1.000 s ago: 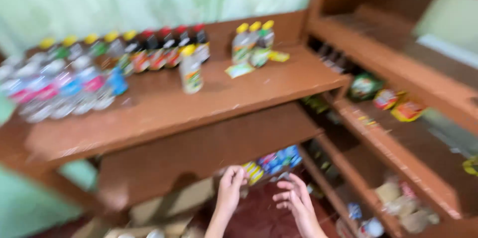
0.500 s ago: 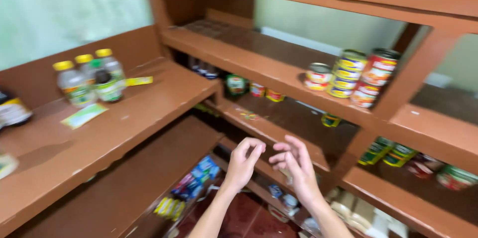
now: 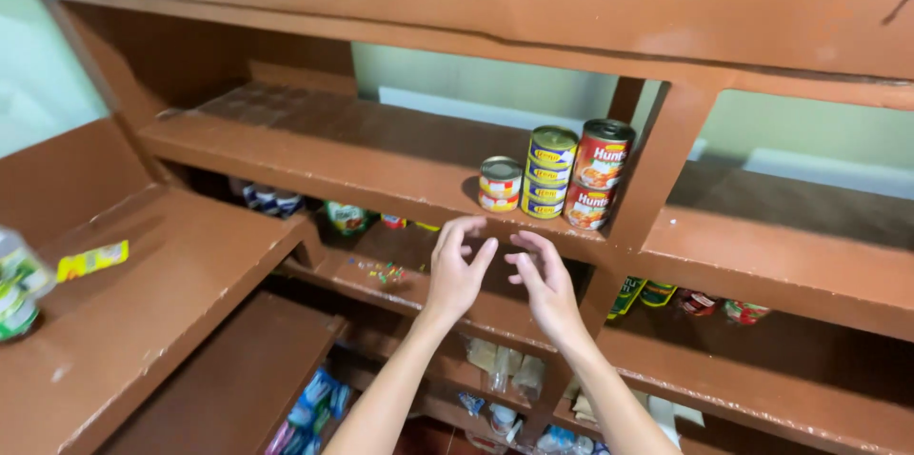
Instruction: Taking canned food items from a cardboard box on the floor and organizing them onto wooden shelves.
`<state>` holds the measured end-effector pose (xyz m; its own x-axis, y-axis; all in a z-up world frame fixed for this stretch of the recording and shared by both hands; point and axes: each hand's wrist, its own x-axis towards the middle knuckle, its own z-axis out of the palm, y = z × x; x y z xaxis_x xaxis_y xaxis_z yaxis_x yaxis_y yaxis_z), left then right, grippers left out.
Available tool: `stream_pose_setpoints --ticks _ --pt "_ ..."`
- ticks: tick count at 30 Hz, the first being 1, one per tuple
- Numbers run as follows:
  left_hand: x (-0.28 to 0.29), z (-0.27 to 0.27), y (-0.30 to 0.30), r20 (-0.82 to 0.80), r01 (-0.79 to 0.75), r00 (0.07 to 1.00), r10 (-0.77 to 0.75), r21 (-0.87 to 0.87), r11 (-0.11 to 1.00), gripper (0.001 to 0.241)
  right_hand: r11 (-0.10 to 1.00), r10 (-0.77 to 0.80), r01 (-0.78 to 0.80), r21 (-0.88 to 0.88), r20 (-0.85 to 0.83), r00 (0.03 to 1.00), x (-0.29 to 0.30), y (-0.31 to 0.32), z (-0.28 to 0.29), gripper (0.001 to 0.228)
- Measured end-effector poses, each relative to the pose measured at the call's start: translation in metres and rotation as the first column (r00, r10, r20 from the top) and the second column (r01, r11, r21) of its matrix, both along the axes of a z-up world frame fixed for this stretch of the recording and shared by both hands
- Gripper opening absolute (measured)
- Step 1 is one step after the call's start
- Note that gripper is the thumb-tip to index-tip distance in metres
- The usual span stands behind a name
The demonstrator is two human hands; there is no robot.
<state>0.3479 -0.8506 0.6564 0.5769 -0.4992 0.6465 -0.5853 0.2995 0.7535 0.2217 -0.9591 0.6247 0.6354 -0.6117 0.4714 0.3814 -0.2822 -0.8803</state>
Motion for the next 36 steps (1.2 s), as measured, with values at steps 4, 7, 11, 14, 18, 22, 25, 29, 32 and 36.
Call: stream_pose_setpoints --ticks 4,7,11,14,18,22,25,29,32,36 --pt "0.042 0.007 -0.047 0.162 -0.100 0.981 0.103 -0.028 0.995 0.061 0.998 -0.056 0.056 0.011 0.017 0.998 0.026 -0.008 -0.003 0.042" --pt "0.060 0.008 -0.078 0.221 -0.155 0.964 0.150 0.003 0.988 0.087 0.992 -0.123 0.123 0.002 -0.032 0.992 0.033 -0.005 -0.006 0.043" --pt "0.080 0.010 -0.107 0.155 -0.083 0.986 0.068 0.088 0.993 0.103 0.987 -0.162 0.163 0.009 -0.031 0.986 0.039 0.000 -0.010 0.043" --pt "0.080 0.018 -0.109 0.056 0.018 0.998 -0.025 0.127 0.992 0.103 0.981 -0.194 0.194 -0.014 -0.057 0.979 0.034 0.010 -0.001 0.043" --pt "0.090 0.002 -0.110 -0.093 0.103 0.991 -0.098 0.045 0.994 0.091 0.854 -0.431 0.367 -0.369 -0.107 0.896 0.032 0.028 0.020 0.046" --pt "0.106 -0.015 -0.103 -0.158 0.096 0.981 -0.115 -0.122 0.988 0.081 0.711 -0.518 0.429 -0.558 -0.003 0.855 0.040 0.037 0.031 0.048" --pt "0.116 -0.016 -0.097 -0.235 0.081 0.964 -0.124 -0.184 0.980 0.081 0.620 -0.531 0.436 -0.652 0.061 0.846 0.055 0.031 0.040 0.052" --pt "0.115 -0.019 -0.079 -0.293 0.132 0.933 -0.209 -0.260 0.957 0.085 0.410 -0.685 0.459 -0.788 0.066 0.726 0.077 0.020 0.032 0.057" --pt "0.114 -0.028 -0.063 -0.313 0.118 0.928 -0.202 -0.270 0.956 0.087 0.382 -0.735 0.471 -0.795 0.048 0.677 0.086 0.012 0.028 0.057" --pt "0.108 -0.062 -0.025 -0.419 0.128 0.881 -0.221 -0.238 0.963 0.069 0.313 -0.755 0.477 -0.821 0.089 0.649 0.092 0.004 0.008 0.047"
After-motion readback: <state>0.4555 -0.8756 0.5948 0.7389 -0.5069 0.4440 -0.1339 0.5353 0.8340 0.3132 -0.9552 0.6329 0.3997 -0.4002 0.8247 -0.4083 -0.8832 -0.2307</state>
